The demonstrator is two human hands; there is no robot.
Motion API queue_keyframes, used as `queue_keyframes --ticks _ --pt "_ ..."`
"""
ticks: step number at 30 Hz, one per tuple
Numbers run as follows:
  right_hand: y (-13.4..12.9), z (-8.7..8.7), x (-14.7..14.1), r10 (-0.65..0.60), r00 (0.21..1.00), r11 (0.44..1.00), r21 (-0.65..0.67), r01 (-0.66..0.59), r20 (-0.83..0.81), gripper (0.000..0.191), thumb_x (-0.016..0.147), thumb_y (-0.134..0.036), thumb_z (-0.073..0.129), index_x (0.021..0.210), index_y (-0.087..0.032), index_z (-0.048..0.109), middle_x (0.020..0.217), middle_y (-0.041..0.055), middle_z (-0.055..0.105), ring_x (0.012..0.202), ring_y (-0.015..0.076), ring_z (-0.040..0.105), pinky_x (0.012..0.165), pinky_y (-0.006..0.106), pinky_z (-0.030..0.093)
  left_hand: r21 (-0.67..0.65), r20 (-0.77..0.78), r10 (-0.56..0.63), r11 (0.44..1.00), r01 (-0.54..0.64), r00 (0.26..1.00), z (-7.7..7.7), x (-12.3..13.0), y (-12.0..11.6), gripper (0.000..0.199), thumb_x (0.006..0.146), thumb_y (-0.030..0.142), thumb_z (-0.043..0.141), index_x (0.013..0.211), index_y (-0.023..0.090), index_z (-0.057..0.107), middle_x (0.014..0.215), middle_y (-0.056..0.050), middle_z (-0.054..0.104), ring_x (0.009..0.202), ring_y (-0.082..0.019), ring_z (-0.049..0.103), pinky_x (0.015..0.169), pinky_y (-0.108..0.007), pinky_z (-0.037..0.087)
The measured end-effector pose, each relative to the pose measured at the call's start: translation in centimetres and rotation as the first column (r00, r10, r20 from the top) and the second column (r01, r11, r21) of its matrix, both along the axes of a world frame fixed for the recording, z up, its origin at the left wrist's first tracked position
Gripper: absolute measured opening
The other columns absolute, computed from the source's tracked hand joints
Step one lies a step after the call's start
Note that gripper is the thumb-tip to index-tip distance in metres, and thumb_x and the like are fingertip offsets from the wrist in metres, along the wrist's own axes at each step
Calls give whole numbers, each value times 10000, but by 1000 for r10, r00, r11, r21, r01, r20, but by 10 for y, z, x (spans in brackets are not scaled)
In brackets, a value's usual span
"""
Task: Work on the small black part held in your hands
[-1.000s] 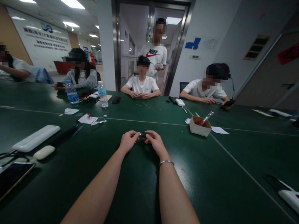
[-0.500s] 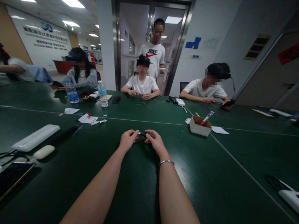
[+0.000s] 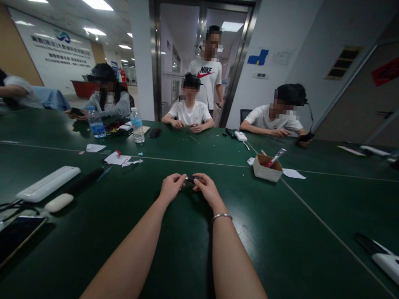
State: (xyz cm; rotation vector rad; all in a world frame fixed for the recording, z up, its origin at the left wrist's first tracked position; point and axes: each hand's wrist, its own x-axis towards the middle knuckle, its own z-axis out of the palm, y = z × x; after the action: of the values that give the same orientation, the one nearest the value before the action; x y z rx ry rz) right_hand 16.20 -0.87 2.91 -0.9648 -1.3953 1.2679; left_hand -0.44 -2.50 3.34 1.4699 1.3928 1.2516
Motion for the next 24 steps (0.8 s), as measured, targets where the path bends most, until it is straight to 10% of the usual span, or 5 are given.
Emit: queue_keyframes --ticks 24 --pt "1 0 0 -1 1000 1000 -26 1 -30 298 716 -343 678 959 -178 627 720 13 673 572 111 598 595 254 481 3 31 -42 999 42 999 3 0 -2 338 765 475 575 827 154 656 709 -36 635 639 -137 571 526 -229 439"
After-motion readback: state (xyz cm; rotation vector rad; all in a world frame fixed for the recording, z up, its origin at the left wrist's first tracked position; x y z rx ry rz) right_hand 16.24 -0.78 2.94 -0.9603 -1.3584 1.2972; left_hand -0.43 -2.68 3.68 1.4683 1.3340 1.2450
